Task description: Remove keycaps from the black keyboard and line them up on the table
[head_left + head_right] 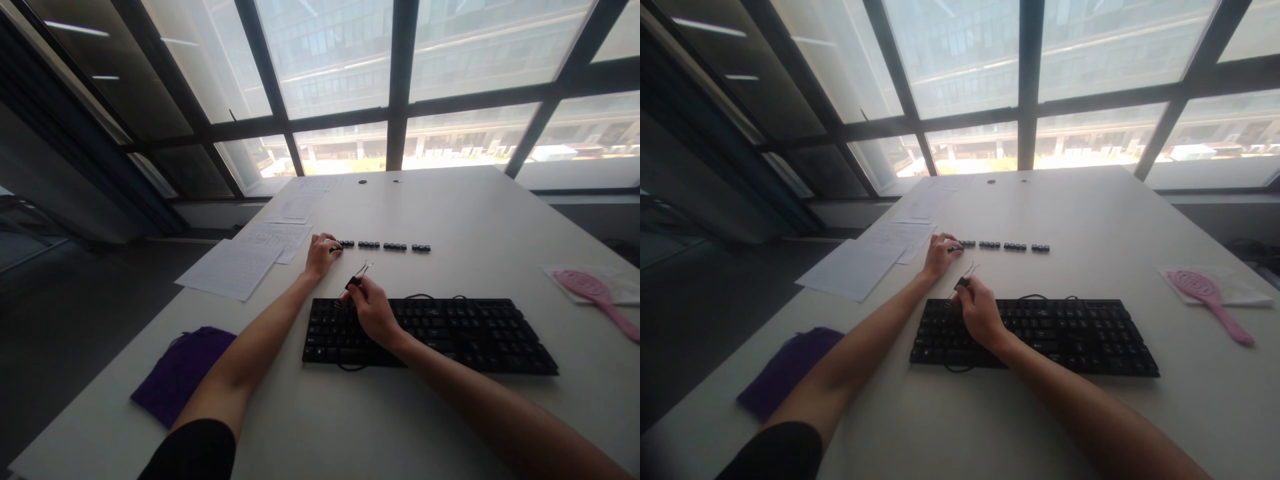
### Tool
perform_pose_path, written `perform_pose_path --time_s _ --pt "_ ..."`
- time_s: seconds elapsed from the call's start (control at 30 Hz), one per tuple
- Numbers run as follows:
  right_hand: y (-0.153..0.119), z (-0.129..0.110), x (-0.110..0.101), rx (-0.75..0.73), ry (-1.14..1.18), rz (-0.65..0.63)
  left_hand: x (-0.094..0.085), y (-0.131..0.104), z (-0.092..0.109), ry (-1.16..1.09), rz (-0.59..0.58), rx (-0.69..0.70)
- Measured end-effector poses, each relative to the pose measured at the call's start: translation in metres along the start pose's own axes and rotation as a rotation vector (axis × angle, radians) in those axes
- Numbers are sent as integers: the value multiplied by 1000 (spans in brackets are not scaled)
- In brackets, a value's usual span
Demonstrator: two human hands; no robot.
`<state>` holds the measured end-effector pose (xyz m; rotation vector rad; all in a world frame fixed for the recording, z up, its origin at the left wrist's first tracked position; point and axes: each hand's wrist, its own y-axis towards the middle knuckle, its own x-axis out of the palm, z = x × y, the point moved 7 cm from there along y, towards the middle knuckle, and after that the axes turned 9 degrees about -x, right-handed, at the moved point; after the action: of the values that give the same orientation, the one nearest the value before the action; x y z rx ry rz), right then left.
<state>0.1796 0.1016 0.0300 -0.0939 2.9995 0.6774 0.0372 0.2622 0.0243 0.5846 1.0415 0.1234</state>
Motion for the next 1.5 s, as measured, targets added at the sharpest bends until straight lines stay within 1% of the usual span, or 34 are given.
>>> perform_pose_path --time_s 0.3,0.4,0.5,0.6,0.67,0.73,0.8,0.87,0.97,1.07,1.17,1.27,1.43,1.5 --pt "0 -1 -2 -26 -6 29 0 0 -3 -5 7 -19" --pt "0 1 -6 -10 43 83 -5 -2 0 -11 18 -35" --pt "3 2 -13 16 58 133 -17 -8 11 -29 19 -39" --pt "7 -2 -20 -3 -15 122 -36 -22 34 -71 -12 -4" --pt "8 -5 -22 -14 -72 92 -50 -37 51 -101 -50 18" --pt "8 -6 -23 -12 -112 70 -64 -55 64 -128 -85 7" --pt "7 -7 -23 -6 -126 58 -73 -74 74 -152 -121 -18" --pt "6 -7 -21 -9 -128 40 -78 -93 80 -177 -164 -41" --pt "4 -7 -16 -21 -148 -1 -79 -115 83 -221 -192 -72" --pt "3 -5 -12 -27 -167 -33 -78 -127 84 -240 -190 -87" --pt "2 -5 -9 -55 -210 -63 -75 -131 84 -258 -188 -90" --pt "2 -11 -5 -142 -295 -100 -74 -132 82 -269 -182 -88" --pt "-6 -19 9 -245 -390 -266 -71 -133 79 -251 -175 -88" --pt "-10 -21 10 -264 -423 -291 -70 -134 80 -242 -197 -88"
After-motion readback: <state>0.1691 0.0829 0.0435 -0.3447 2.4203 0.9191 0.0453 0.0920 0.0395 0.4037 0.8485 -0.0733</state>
